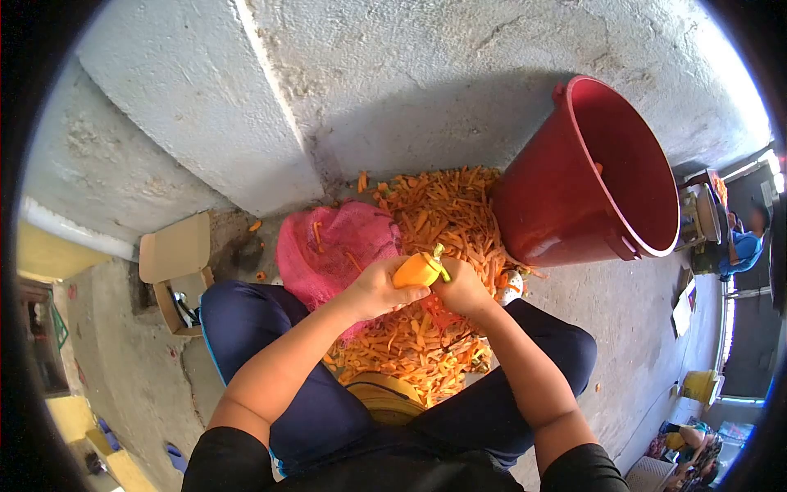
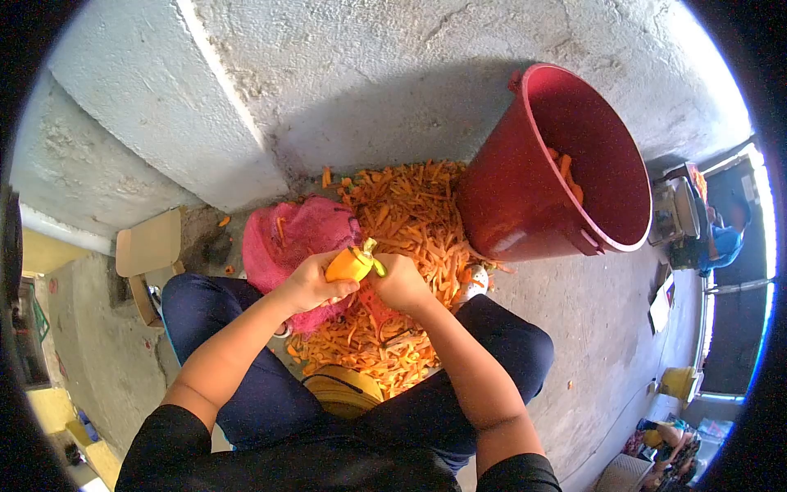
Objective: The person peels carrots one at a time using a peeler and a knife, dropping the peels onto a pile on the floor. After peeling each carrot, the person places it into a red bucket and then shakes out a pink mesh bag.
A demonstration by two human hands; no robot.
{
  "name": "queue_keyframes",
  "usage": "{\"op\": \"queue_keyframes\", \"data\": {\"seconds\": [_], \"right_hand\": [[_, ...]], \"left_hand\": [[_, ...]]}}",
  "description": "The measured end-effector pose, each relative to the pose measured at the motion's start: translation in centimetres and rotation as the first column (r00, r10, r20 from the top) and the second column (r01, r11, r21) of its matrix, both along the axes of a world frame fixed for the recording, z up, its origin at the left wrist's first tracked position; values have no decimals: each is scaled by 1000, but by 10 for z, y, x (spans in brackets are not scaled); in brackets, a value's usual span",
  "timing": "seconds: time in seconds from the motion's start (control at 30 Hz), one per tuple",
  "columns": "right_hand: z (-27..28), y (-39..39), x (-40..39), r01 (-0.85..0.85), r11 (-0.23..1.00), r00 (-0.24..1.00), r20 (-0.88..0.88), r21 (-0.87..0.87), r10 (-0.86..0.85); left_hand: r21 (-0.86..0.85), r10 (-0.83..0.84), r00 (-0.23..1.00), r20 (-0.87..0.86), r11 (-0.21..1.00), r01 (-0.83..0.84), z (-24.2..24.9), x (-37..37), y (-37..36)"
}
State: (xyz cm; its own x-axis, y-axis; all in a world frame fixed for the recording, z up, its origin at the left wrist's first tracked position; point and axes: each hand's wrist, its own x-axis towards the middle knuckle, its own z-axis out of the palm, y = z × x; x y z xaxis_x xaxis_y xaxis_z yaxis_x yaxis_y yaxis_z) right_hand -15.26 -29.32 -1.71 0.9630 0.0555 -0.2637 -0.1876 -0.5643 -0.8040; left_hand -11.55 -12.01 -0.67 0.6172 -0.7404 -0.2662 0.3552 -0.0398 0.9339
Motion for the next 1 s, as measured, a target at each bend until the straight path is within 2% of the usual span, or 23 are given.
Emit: {"op": "queue_keyframes", "data": {"seconds": [0.03, 0.07, 0.1, 0.13, 0.2, 0.23, 0.3, 0.43, 0.5, 0.53, 0.6, 0.63, 0.67, 0.7, 0.73, 0.77, 0.8, 0.83, 0.87, 0.9, 0.93, 0.97, 1.0], "right_hand": [[-2, -3, 1, -29, 999, 1000, 5, -20, 29], [-13, -6, 2, -4, 1000, 998, -70, 2, 4], [-32, -9, 4, 27, 999, 989, -143, 25, -23], [-53, -12, 6, -43, 981, 983, -185, -191, 7], [-116, -12, -3, 41, 980, 987, -161, 194, -9], [-121, -9, -8, -63, 970, 992, -89, 236, 86], [-131, -2, -17, -268, 910, 963, 65, 316, 261], [-69, 21, -18, -490, 870, 868, -119, -59, 481], [-53, 29, -20, -597, 772, 800, -239, -219, 550], [-63, 28, -23, -659, 716, 744, -338, -230, 577], [-91, 26, -31, -772, 592, 611, -523, -230, 594], [-82, 24, -34, -720, 662, 660, -499, -209, 561], [-66, 22, -39, -662, 727, 707, -477, -185, 522], [-57, 20, -44, -599, 785, 749, -457, -158, 480], [-111, 16, -51, -619, 772, 764, -341, -146, 548], [-105, 18, -47, -681, 696, 725, -345, -228, 596], [-97, 21, -41, -731, 609, 682, -351, -308, 642], [-115, 22, -46, -701, 609, 712, -413, -370, 569], [-121, 22, -42, -730, 586, 682, -425, -351, 595], [-107, 21, -38, -730, 596, 679, -454, -335, 577], [-76, 21, -33, -729, 606, 675, -482, -319, 558], [-44, 20, -28, -728, 615, 670, -510, -303, 540], [-30, 19, -25, -725, 625, 663, -536, -289, 522]], "left_hand": [[9, -25, 911, 412, 1000, 24, 4, -1, -2], [26, -48, 658, 752, 999, 42, 10, -1, -4], [52, -66, 284, 957, 997, 57, 18, -2, -5], [99, -130, 345, 930, 989, 106, 24, -10, -9], [109, -110, 475, 873, 994, 30, 25, -16, -14], [108, -83, 521, 849, 994, -18, 25, -14, -14], [173, -143, 526, 838, 985, -8, 21, -9, -10], [275, -199, 506, 839, 958, -79, 18, -8, -15], [424, -350, 482, 803, 904, -49, 14, -8, -17], [496, -423, 468, 776, 868, -36, 11, -8, -17], [729, -678, 431, 596, 681, 63, 8, -7, -22], [821, -780, 398, 482, 561, 107, 5, -6, -26], [891, -889, 258, 378, 425, 161, 0, -3, -31], [907, -923, 199, 330, 369, 205, -2, -2, -40], [919, -949, 139, 283, 309, 243, 10, 1, -58], [928, -969, 78, 235, 247, 278, 25, 5, -76], [842, -884, 52, 465, 459, 283, 45, 9, -93], [707, -765, 193, 615, 643, 295, 92, 8, -111], [280, -337, 220, 916, 926, 254, 92, 10, -127], [-43, 2, 216, 976, 981, 187, 128, 9, -143], [-273, 245, 228, 942, 957, 99, 154, 10, -152], [-488, 474, 218, 853, 873, 11, 170, 11, -158], [-491, 485, 224, 846, 871, -29, 175, 12, -155]]}}
